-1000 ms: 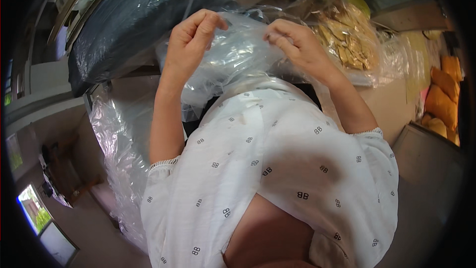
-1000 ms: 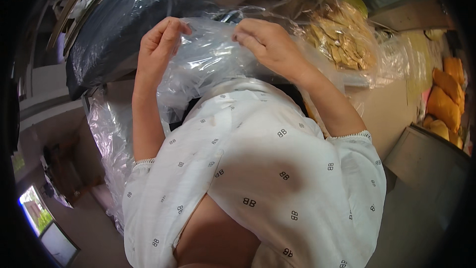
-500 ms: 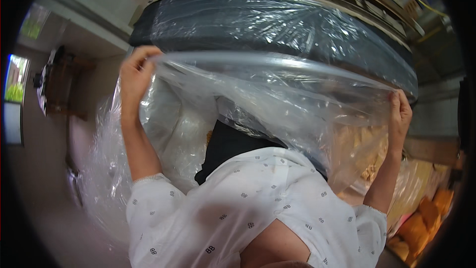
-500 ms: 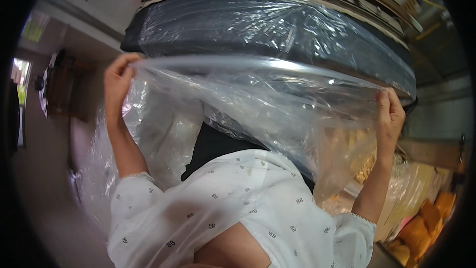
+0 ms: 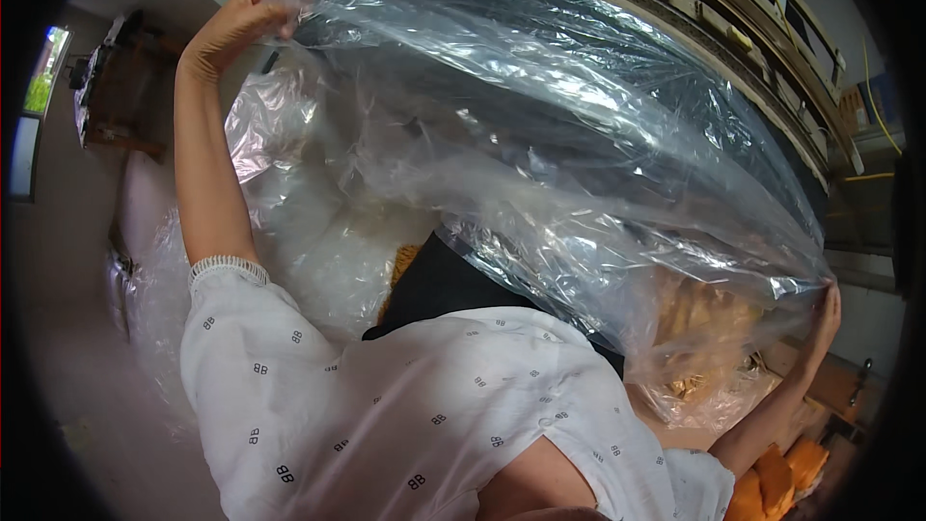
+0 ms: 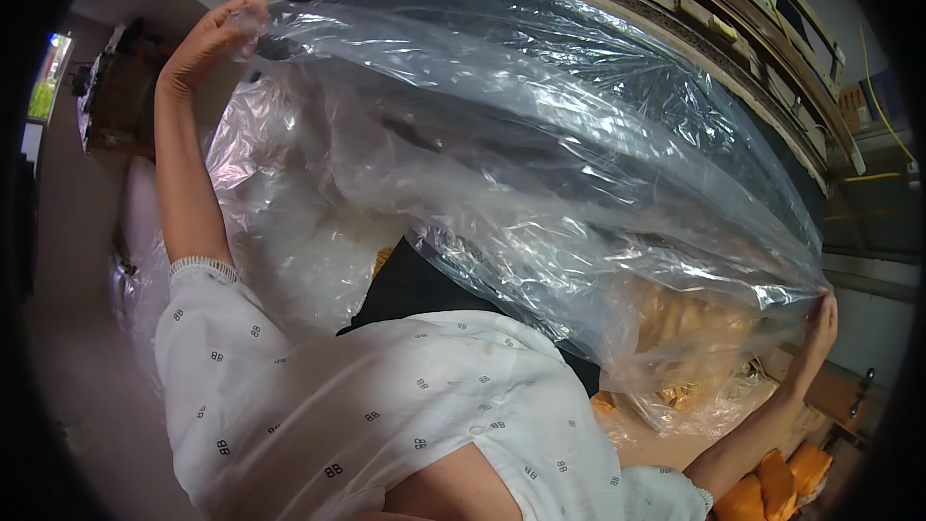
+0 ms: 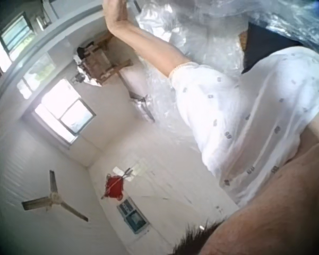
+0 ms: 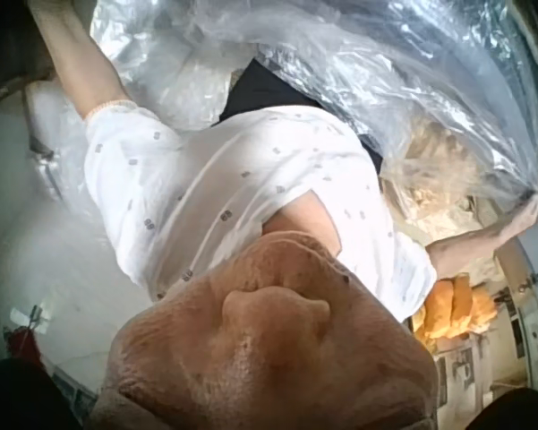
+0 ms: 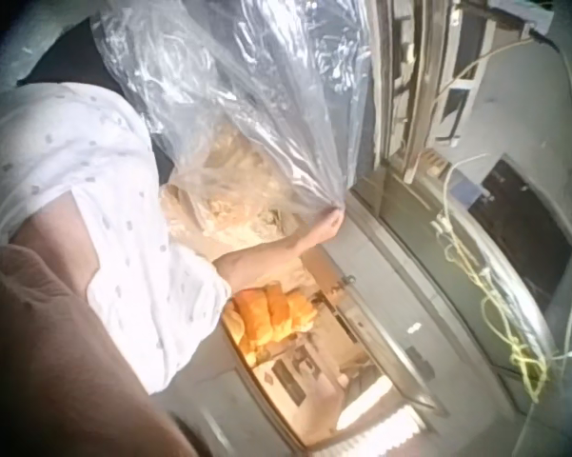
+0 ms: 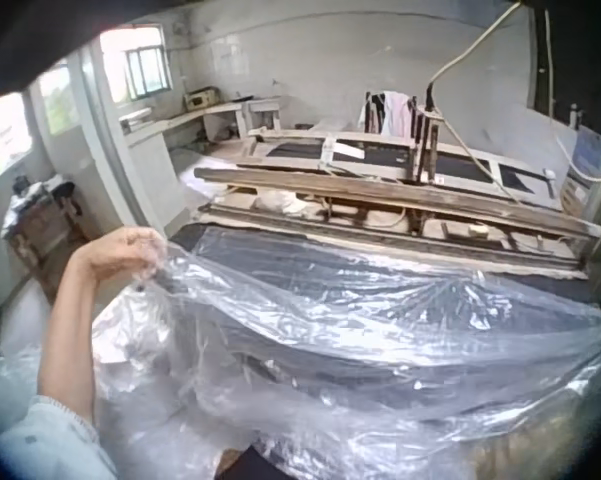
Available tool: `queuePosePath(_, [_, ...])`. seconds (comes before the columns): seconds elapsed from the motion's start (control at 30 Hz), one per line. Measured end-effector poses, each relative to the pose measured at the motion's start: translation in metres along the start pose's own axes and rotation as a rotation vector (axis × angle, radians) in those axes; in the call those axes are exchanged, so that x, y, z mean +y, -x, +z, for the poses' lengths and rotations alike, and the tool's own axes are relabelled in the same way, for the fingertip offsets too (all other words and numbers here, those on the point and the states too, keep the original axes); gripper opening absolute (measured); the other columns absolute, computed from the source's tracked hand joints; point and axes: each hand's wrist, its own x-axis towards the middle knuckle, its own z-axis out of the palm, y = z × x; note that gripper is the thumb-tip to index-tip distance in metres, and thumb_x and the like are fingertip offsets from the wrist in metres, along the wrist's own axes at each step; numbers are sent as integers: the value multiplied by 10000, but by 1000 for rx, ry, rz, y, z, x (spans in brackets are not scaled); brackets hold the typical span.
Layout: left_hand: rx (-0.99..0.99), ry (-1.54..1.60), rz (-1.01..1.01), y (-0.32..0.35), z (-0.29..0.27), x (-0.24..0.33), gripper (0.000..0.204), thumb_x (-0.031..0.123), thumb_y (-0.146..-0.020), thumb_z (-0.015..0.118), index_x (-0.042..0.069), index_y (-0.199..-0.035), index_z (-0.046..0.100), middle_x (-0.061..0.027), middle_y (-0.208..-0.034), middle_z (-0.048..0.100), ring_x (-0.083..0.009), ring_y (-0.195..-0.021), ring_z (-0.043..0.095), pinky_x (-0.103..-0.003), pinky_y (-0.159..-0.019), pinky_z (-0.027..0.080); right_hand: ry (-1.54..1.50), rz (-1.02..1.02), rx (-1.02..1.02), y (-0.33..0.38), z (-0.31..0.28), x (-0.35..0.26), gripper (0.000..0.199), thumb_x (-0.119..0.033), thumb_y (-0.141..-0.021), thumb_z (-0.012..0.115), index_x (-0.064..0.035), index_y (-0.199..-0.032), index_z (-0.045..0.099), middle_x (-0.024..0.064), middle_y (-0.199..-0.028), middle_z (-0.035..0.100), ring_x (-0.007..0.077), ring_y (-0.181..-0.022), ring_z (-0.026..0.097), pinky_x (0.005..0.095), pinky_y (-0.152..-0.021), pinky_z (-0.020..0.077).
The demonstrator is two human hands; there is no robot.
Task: Covering a large mattress with a plastic sheet for protection or shipping.
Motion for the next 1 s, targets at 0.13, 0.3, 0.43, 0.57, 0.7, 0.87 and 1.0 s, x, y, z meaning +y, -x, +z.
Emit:
queuePosePath(0.13, [138, 265, 99, -47, -5, -26, 212, 248, -848, 595, 82, -980, 589, 56, -783, 540, -4, -638, 474, -148, -582, 376, -382, 93, -118, -24, -18, -7, 393, -303, -908, 498, -59, -1216, 504, 48, -1157, 554, 147, -1039, 540, 256, -859, 418])
queuePosePath(0.3, [473, 87, -84, -93, 21, -82, 238, 311, -763, 681, 100, -862, 631, 51, -699, 543, -41, -567, 466, -181, -506, 367, 0, -19, 13, -50, 15, 28, 252, -276, -903, 512, -66, -1026, 576, -29, -816, 507, 82, -740, 447, 214, -677, 368])
queuePosePath(0.43, [613, -410, -18, -85, 45, -104, 291, 342, -732, 669, 61, -807, 646, -23, -695, 600, -127, -647, 553, -270, -626, 432, 348, -222, 5, -51, 20, 50, 257, -278, -907, 511, -81, -742, 503, -58, -675, 376, 56, -620, 309, 211, -565, 279])
queuePosePath(0.57, [604, -542, -36, -82, 41, -102, 305, 338, -697, 681, 67, -834, 645, -33, -694, 590, -150, -657, 561, -289, -647, 433, 318, -137, -28, -46, 28, 47, 297, -262, -914, 504, -80, -691, 433, -65, -640, 342, 36, -601, 280, 206, -534, 240])
queuePosePath(0.7, [483, -404, -73, -96, 31, -94, 347, 359, -703, 699, 52, -852, 631, -7, -736, 574, -109, -709, 530, -255, -673, 414, 299, -190, -80, -51, 34, 54, 272, -253, -919, 497, -78, -714, 460, -68, -644, 345, 32, -594, 280, 197, -527, 237])
queuePosePath(0.87, [408, -20, -216, -110, 24, -95, 293, 325, -780, 668, 47, -869, 651, 9, -806, 602, -58, -769, 515, -204, -700, 405, 320, -222, -97, -42, 40, 49, 259, -251, -924, 493, -69, -741, 470, -67, -655, 351, 30, -597, 290, 194, -528, 244])
queuePosePath(1.0, [450, 53, -129, -103, 27, -95, 240, 266, -808, 649, 47, -904, 664, 11, -840, 619, -61, -766, 529, -191, -716, 415, 317, -247, -54, -34, 34, 54, 254, -253, -923, 496, -61, -758, 473, -60, -672, 369, 34, -609, 307, 197, -536, 260])
